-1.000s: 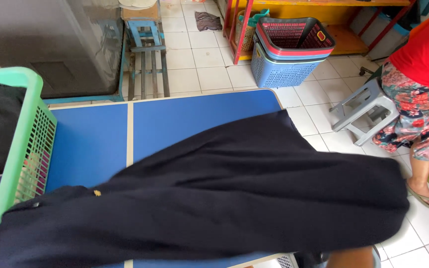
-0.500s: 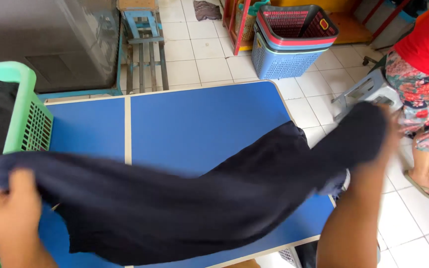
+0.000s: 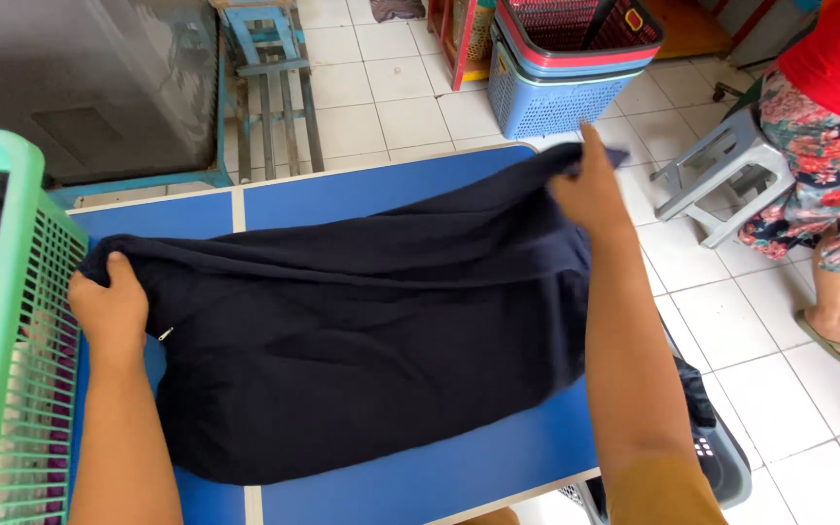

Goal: The person folds a dark blue long-sleeved shirt on a blue table, then places it into a green basket. Next, the person folds a dark blue skirt with gold buttons on the same table. The person uses only their hands to fold the garments.

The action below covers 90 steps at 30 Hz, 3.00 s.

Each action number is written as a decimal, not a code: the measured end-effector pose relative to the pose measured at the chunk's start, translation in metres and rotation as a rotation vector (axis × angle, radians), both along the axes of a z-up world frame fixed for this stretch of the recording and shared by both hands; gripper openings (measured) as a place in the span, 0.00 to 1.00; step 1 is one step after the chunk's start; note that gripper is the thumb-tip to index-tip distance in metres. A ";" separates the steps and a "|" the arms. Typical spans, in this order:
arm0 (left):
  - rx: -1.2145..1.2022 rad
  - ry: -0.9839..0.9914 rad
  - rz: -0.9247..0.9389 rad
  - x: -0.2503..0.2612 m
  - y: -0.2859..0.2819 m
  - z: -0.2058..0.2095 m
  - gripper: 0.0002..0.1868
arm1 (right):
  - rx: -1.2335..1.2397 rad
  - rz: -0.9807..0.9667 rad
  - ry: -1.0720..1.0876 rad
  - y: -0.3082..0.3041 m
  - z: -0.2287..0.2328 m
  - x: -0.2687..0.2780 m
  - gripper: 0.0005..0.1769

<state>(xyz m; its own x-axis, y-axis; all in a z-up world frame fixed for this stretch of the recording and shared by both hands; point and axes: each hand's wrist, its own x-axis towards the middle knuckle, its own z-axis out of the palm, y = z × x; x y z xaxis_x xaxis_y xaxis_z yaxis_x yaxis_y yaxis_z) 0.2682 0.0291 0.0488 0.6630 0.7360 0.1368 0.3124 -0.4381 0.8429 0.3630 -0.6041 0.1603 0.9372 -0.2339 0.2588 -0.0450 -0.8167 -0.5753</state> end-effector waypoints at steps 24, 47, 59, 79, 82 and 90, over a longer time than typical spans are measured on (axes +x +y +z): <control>0.341 0.793 -0.226 -0.089 -0.093 0.027 0.51 | -0.107 -0.178 0.375 -0.036 -0.075 -0.065 0.45; 0.589 0.550 -0.188 -0.102 -0.099 0.007 0.44 | -0.453 0.973 0.012 0.042 -0.077 -0.141 0.42; 0.581 0.640 -0.189 -0.109 -0.084 0.027 0.48 | 0.169 -0.431 0.862 -0.045 -0.030 -0.210 0.45; 0.057 0.557 -0.106 -0.210 -0.058 0.056 0.41 | 0.318 -0.451 0.666 -0.071 -0.019 -0.224 0.28; 0.594 0.452 -0.233 -0.228 -0.078 0.053 0.33 | 0.423 -0.320 0.743 -0.073 -0.005 -0.241 0.31; 0.521 0.184 -0.921 -0.257 -0.046 0.005 0.24 | 0.309 -0.164 0.585 -0.120 -0.056 -0.271 0.15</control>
